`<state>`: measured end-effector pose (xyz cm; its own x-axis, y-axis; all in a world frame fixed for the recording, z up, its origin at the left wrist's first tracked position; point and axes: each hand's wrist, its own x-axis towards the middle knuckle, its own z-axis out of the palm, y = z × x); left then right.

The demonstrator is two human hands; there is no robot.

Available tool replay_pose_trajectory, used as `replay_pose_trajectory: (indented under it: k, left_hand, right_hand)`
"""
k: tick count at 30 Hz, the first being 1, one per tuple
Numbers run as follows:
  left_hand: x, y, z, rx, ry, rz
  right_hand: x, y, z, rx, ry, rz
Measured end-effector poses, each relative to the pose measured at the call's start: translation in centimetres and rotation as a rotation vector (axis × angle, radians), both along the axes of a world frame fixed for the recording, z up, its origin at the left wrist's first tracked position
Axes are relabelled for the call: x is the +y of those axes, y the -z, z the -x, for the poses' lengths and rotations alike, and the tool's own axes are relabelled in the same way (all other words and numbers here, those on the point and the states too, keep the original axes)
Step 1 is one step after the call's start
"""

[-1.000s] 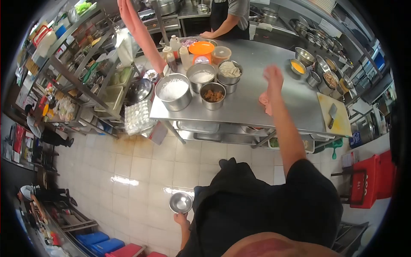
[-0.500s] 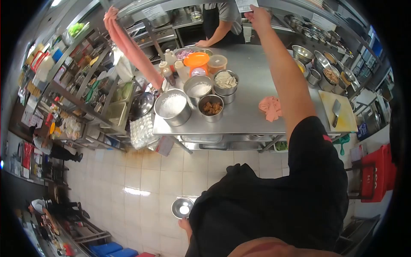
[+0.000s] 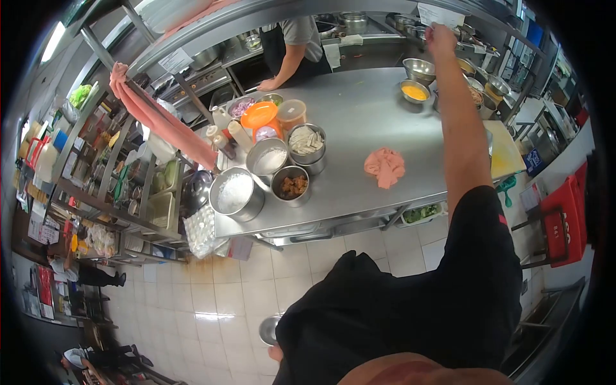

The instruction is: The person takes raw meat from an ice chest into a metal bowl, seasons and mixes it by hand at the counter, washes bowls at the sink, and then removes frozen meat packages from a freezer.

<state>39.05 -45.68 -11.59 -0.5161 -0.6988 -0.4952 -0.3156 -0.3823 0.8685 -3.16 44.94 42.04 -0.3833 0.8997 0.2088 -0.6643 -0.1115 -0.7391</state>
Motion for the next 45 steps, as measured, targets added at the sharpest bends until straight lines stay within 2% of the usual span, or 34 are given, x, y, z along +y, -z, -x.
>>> replay_pose_trajectory:
  k: [2, 3, 6, 8, 9, 10, 11, 12, 13, 15, 18, 22, 24, 27, 29, 30, 32, 35, 38, 42, 45]
  left_hand:
    - [-0.4, -0.8, 1.0, 0.06, 0.012, 0.011]
    - [-0.7, -1.1, 1.3, 0.093, 0.017, 0.011]
    - [-1.4, -1.5, 3.8, 0.193, 0.041, -0.001]
    - [-1.1, -1.4, 5.4, 0.105, -0.001, 0.006]
    - [-0.5, -1.6, 5.9, 0.084, -0.034, -0.001]
    - [0.4, -1.6, 5.9, 0.061, -0.058, -0.012]
    - [1.4, -1.6, 5.4, 0.039, -0.082, -0.033]
    - [2.1, -1.6, 5.0, 0.019, -0.094, -0.05]
    - [2.7, -1.6, 4.4, 0.002, -0.096, -0.061]
    - [3.6, -0.9, 2.5, -0.026, -0.14, -0.059]
    - [4.6, 0.9, -1.4, -0.07, -0.216, -0.042]
    - [6.0, 2.5, -7.1, -0.066, -0.372, -0.007]
    - [6.3, 6.3, -11.7, -0.15, -0.206, 0.237]
    - [8.4, 9.7, -16.9, -0.233, -0.194, 0.306]
    - [9.9, 8.9, -17.8, -0.242, -0.292, 0.231]
    - [11.7, 6.5, -17.8, -0.232, -0.352, 0.18]
    - [13.9, 4.8, -17.6, -0.233, -0.383, 0.171]
    - [15.1, 5.0, -18.9, -0.292, -0.284, 0.282]
    - [14.6, 5.8, -19.2, -0.324, -0.216, 0.328]
    - [11.3, 8.6, -18.1, -0.246, -0.259, 0.245]
    - [8.6, 8.6, -16.6, -0.255, -0.213, 0.228]
  right_hand:
    - [9.6, 0.7, 3.5, -0.026, -0.035, -0.03]
    - [9.4, 0.8, 2.9, -0.027, 0.009, -0.066]
    - [4.4, 1.1, 1.6, -0.023, 0.074, -0.176]
    - [0.5, 2.4, 2.2, 0.107, -0.004, 0.055]
    - [-1.8, 3.7, 2.9, 0.063, 0.012, 0.11]
    - [-6.4, 5.1, 2.4, 0.152, -0.134, 0.125]
    - [-5.1, 9.3, 5.6, 0.078, -0.272, 0.077]
    - [-7.6, 12.7, 7.4, 0.107, -0.434, 0.043]
    - [-9.5, 16.7, 9.3, 0.173, -0.759, -0.079]
    - [-21.3, 18.0, 10.4, 0.068, -0.679, 0.172]
    - [-34.5, 14.6, 11.8, -0.149, -0.772, 0.018]
    - [-44.2, 8.4, 17.5, -0.057, -0.933, -0.164]
    - [-47.4, 5.0, 20.4, -0.038, -0.994, -0.273]
    - [-50.8, 1.4, 25.2, -0.057, -1.027, -0.41]
    - [-52.8, -0.4, 25.3, -0.057, -1.032, -0.305]
    - [-53.7, -1.1, 25.3, -0.057, -1.032, -0.252]
    - [-54.7, -1.7, 26.2, -0.06, -1.004, -0.184]
    - [-54.7, -1.6, 27.7, -0.07, -0.977, -0.16]
    - [-55.1, -2.2, 25.3, -0.068, -0.898, -0.162]
    - [-53.9, -2.4, 23.2, -0.017, -0.851, -0.158]
    - [-51.4, -1.9, 22.5, 0.097, -0.842, -0.203]
